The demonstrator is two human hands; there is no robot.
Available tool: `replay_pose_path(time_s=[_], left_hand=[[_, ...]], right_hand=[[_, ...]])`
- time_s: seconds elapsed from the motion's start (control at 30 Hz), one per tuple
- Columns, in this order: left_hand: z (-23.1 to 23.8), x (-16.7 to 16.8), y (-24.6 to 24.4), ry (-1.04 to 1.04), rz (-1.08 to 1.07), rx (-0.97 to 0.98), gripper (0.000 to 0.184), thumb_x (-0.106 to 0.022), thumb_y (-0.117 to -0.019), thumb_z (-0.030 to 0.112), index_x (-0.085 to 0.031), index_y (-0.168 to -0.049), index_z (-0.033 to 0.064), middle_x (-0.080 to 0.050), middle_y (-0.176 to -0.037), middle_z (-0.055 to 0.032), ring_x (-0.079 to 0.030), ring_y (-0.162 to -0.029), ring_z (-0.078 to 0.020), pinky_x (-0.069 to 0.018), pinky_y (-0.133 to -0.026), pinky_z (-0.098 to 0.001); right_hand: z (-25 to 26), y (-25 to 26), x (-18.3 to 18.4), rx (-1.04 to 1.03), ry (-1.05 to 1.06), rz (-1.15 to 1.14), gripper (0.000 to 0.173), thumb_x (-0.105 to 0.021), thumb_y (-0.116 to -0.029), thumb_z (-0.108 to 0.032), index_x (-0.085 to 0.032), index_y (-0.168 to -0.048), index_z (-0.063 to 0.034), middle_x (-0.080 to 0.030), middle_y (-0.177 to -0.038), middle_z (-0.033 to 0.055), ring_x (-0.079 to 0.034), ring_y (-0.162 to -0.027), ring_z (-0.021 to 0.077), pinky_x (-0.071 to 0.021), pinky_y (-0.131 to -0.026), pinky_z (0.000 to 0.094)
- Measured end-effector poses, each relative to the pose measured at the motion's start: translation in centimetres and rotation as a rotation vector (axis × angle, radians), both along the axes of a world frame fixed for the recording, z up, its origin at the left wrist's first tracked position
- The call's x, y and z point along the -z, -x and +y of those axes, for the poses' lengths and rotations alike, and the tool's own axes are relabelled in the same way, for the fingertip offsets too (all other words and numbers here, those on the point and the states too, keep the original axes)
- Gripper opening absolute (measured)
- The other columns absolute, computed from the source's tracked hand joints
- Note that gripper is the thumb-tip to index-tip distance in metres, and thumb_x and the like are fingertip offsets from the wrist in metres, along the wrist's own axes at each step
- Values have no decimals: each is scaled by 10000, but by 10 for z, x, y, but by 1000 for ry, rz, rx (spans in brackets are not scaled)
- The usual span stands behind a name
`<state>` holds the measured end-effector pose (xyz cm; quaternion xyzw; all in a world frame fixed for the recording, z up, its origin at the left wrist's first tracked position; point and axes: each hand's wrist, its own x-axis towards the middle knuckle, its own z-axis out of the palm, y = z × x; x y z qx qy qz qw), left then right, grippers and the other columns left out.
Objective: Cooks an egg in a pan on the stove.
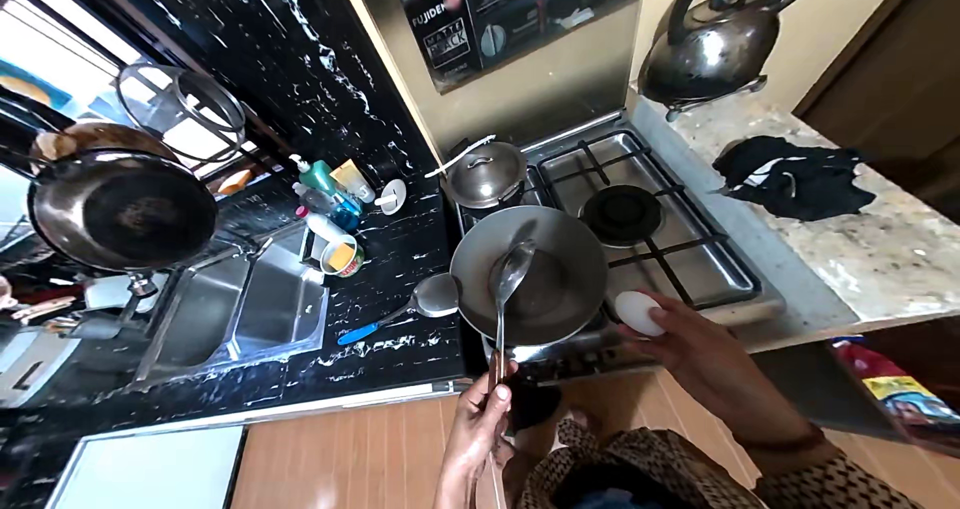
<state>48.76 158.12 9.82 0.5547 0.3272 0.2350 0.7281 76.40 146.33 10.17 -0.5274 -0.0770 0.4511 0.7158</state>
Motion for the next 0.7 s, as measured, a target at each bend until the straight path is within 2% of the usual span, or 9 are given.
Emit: replay_pose_path(time_s=[0.1,0.17,0.27,0.33,0.4,0.47,0.53,0.6,0.7], left_hand=[[6,0,5,135,18,32,435,-602,-1010,323,-608,-1339,38,-589,-744,94,-508,-559,19,-442,-519,-140],[8,3,9,313,-126,36,494,-664,-984,417,-630,-1327,63,-614,-739,70,-546,-564,-1,-468,-519,-150],[9,7,12,476,-362,111,523,-698,-934,491,-675,-1317,136,-671,-803,30,-625,-662,-48,-525,-597,-192],[10,4,12,416,-339,114,534,-690,-935,508,-672,-1324,142,-673,-829,28,-630,-681,-53,-536,-614,-198],[11,0,11,315,-225,5,524,-668,-972,468,-647,-1325,83,-649,-786,41,-603,-629,-31,-521,-577,-179],[9,-3,6,208,-57,-141,416,-524,-1044,330,-620,-1301,16,-585,-705,61,-516,-536,2,-449,-499,-145],[6,-4,2,70,136,-223,343,-422,-1063,204,-630,-1246,2,-538,-665,75,-454,-496,22,-399,-465,-132],[3,-1,4,-49,244,-255,317,-437,-1018,162,-664,-1175,5,-528,-660,97,-423,-491,40,-366,-457,-126],[3,2,8,-176,239,-299,270,-508,-950,131,-658,-1129,-3,-543,-682,100,-449,-519,45,-383,-480,-129]], right_hand=[[1,0,-1,-23,-1,7,372,-428,-1049,-110,-489,-1408,-32,-683,-1167,78,-738,-894,185,-643,-754,321],[4,0,-2,-48,-21,-8,430,-454,-1008,-92,-465,-1433,-31,-665,-1196,83,-732,-920,187,-641,-778,323],[12,-4,-2,-79,-70,-45,475,-500,-977,-78,-445,-1446,-21,-653,-1231,98,-726,-975,204,-639,-814,336],[18,-7,-5,-96,-73,-76,462,-508,-995,-77,-435,-1447,-16,-646,-1246,102,-722,-1004,205,-638,-825,334],[26,-9,-8,-108,-52,-120,456,-505,-1009,-86,-429,-1452,-10,-635,-1258,105,-717,-1014,200,-633,-830,330],[32,-10,-10,-114,-34,-140,440,-496,-1023,-89,-434,-1452,-10,-630,-1258,110,-716,-1011,201,-631,-829,334],[35,-11,-12,-115,-31,-133,419,-486,-1028,-71,-444,-1440,-8,-639,-1239,108,-722,-990,197,-632,-816,331],[36,-10,-13,-118,-32,-128,406,-480,-1027,-62,-450,-1428,-7,-649,-1215,101,-726,-972,192,-635,-804,325],[37,-8,-10,-122,-19,-122,404,-491,-1020,-53,-461,-1419,-2,-649,-1218,102,-728,-969,193,-637,-803,325]])
